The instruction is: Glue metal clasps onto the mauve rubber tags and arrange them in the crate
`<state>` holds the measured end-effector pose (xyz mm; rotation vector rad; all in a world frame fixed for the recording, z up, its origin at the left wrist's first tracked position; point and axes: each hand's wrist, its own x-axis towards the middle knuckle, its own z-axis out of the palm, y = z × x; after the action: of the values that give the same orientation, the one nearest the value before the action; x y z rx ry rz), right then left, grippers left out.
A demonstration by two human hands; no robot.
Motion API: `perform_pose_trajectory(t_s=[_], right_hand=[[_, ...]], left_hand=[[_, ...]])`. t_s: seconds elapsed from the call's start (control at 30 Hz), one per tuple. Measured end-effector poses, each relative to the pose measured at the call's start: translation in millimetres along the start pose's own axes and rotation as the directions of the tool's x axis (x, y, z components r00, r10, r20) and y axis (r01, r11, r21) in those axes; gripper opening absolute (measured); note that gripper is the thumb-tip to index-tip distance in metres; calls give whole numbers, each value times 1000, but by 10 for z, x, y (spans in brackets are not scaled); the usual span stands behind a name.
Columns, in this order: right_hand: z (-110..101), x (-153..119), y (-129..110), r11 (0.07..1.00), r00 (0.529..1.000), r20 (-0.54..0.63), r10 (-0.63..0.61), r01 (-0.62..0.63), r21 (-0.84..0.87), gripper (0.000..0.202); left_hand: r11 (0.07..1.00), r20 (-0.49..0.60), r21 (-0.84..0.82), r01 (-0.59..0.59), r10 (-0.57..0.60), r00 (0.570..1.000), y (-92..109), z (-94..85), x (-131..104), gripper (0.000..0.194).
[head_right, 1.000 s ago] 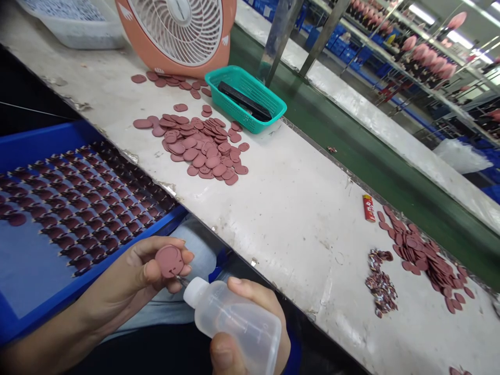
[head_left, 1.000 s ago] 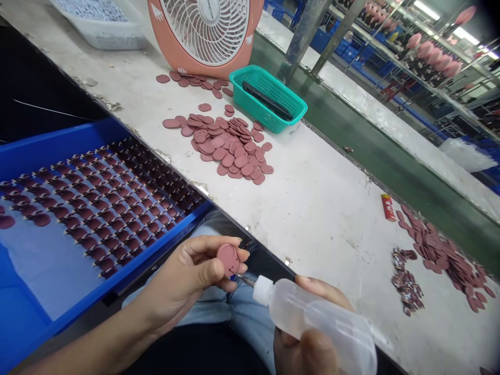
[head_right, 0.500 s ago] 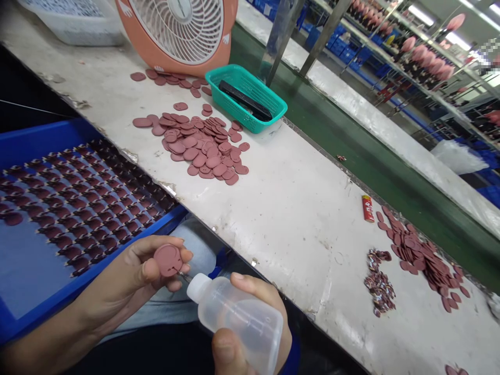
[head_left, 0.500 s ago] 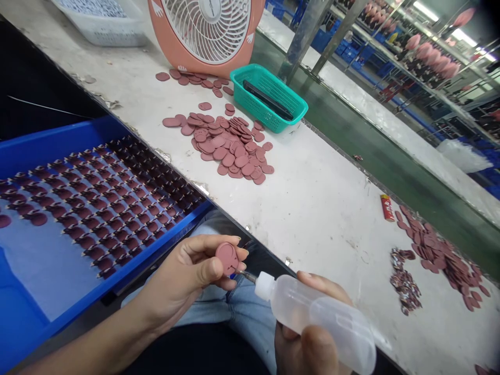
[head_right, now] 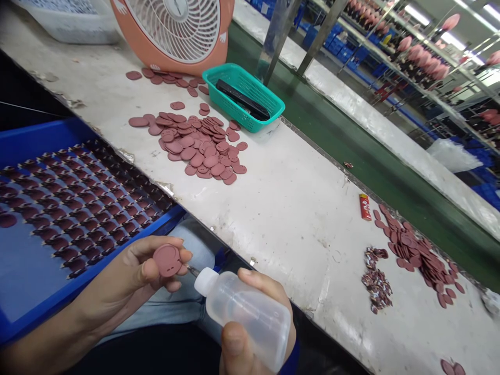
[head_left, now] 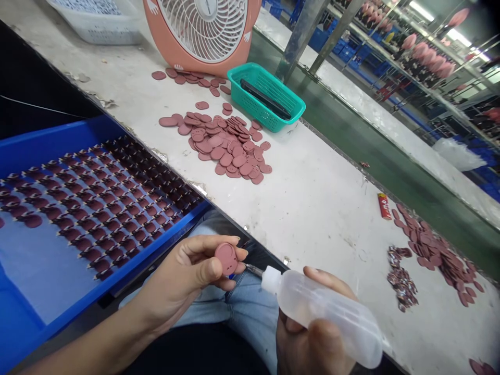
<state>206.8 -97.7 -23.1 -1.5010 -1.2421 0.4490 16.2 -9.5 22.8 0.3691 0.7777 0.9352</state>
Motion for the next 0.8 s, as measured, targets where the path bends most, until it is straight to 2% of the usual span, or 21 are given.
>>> perform_pose_trajectory(t_s=[0.1,0.2,0.27,0.4,0.47,0.53,0.63,0.7,0.73,0.8], right_hand=[[70,104,-93,997,995,-101,-20,27,71,58],[103,171,-155,994,994,-99,-54,63,85,52],[108,187,-172,993,993,-93,-67,76,93,48],[141,217,-238,989,995,-88,-40,53,141,43],[174,270,-315,969,997,-76,20,-1,246,39],[192,360,-408,891,993,-29,114,-89,446,38],[141,564,-502,638,954,144,264,-285,715,56],[69,739,-484,506,901,267,341,-416,755,59],[38,835,-447,512,886,301,354,-453,730,53],[18,1038,-326,645,887,321,331,-462,608,38]], left_hand=[[1000,56,1,-23,23,998,-52,-58,45,27],[998,108,10,-56,54,993,-113,-119,93,35],[998,97,12,-56,55,994,-111,-114,92,36],[1000,1,17,-9,9,1000,-13,-5,15,28],[1000,-22,16,11,-10,1000,28,40,-17,30],[1000,-34,7,16,-15,999,30,44,-22,31],[1000,-43,3,-7,7,999,-32,-30,20,31],[1000,-45,9,-29,29,999,-75,-95,61,36],[999,-48,12,-32,33,998,-86,-120,78,39],[1000,-58,12,-26,26,998,-81,-151,105,43]])
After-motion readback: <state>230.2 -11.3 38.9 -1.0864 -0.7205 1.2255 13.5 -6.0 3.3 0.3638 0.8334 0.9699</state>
